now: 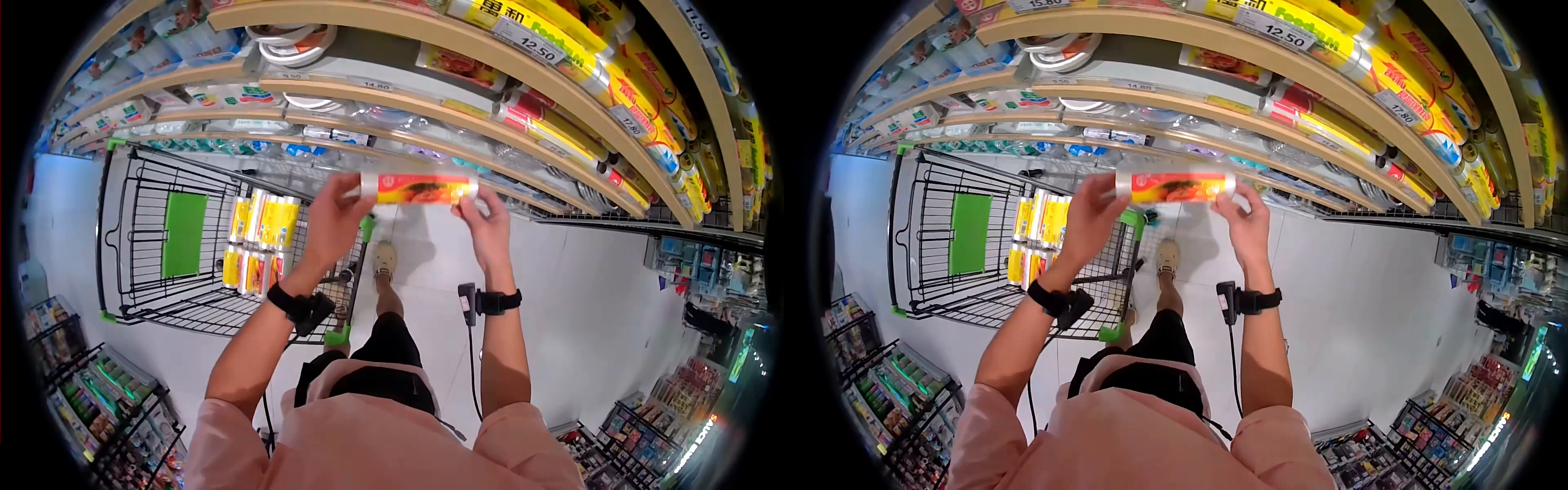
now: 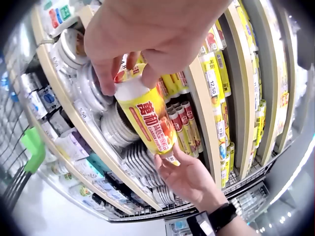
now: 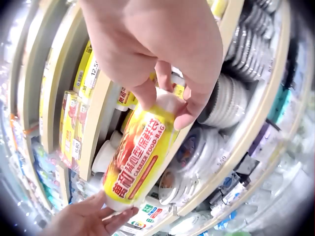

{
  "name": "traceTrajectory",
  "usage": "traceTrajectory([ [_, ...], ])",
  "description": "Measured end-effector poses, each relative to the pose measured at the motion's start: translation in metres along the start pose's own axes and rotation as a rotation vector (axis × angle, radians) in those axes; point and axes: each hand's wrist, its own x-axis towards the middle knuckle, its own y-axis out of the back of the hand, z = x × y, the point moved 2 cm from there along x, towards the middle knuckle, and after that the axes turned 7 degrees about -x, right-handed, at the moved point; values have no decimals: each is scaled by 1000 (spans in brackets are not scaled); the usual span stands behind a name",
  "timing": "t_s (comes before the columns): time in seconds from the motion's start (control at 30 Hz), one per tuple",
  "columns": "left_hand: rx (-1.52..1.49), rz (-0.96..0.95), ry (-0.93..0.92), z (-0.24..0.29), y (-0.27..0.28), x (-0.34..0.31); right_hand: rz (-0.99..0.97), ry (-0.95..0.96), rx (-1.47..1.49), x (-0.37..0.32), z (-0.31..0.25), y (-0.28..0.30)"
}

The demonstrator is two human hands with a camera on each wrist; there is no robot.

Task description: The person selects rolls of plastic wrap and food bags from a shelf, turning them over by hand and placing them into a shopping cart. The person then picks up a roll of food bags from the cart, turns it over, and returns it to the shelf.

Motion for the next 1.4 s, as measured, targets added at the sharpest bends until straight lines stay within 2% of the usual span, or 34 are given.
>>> traceTrajectory([
  [0.13, 143, 18, -167, 30, -44, 93, 132, 237, -78, 79, -43, 0],
  [0.2, 371, 25, -358, 40, -61, 138, 181, 303, -141, 116, -56, -2],
  [0.3, 722, 86, -335, 26, -72, 189, 198, 314, -363, 151, -56, -1],
  [0.37, 769, 88, -342, 17, -74, 199, 241, 297, -515, 159, -48, 0],
  [0.47, 817, 3, -318, 14, -77, 200, 123, 379, -606, 145, -64, 1],
  [0.6, 871, -56, -304, 4, -85, 199, 54, 542, -804, 150, -44, 3],
  [0.7, 824, -97, -150, 7, -82, 199, 35, 520, -776, 145, -45, 1],
  [0.8, 789, -92, -450, 22, -79, 173, 32, 457, -645, 122, -54, 3],
  [0.9, 646, -96, -560, 32, -55, 136, 18, 410, -606, 85, -36, 19],
  [0.97, 551, -77, -487, 45, -39, 99, -17, 329, -607, 52, -1, 29],
  [1.13, 343, 106, -160, 18, 47, -19, -128, 25, -460, -43, 104, 44],
  [1.2, 300, 175, 18, 8, 93, -74, -136, -112, -432, -79, 128, 41],
  [1.23, 139, 201, 28, -4, 117, -102, -148, -154, -438, -95, 133, 36],
  [1.3, 150, 265, 96, -9, 157, -153, -177, -238, -453, -116, 140, 20],
  [1.33, 125, 291, 192, -7, 176, -176, -229, -195, -492, -119, 141, 9],
  [1.4, 148, 365, 188, -10, 208, -214, -339, -112, -574, -127, 139, -14],
])
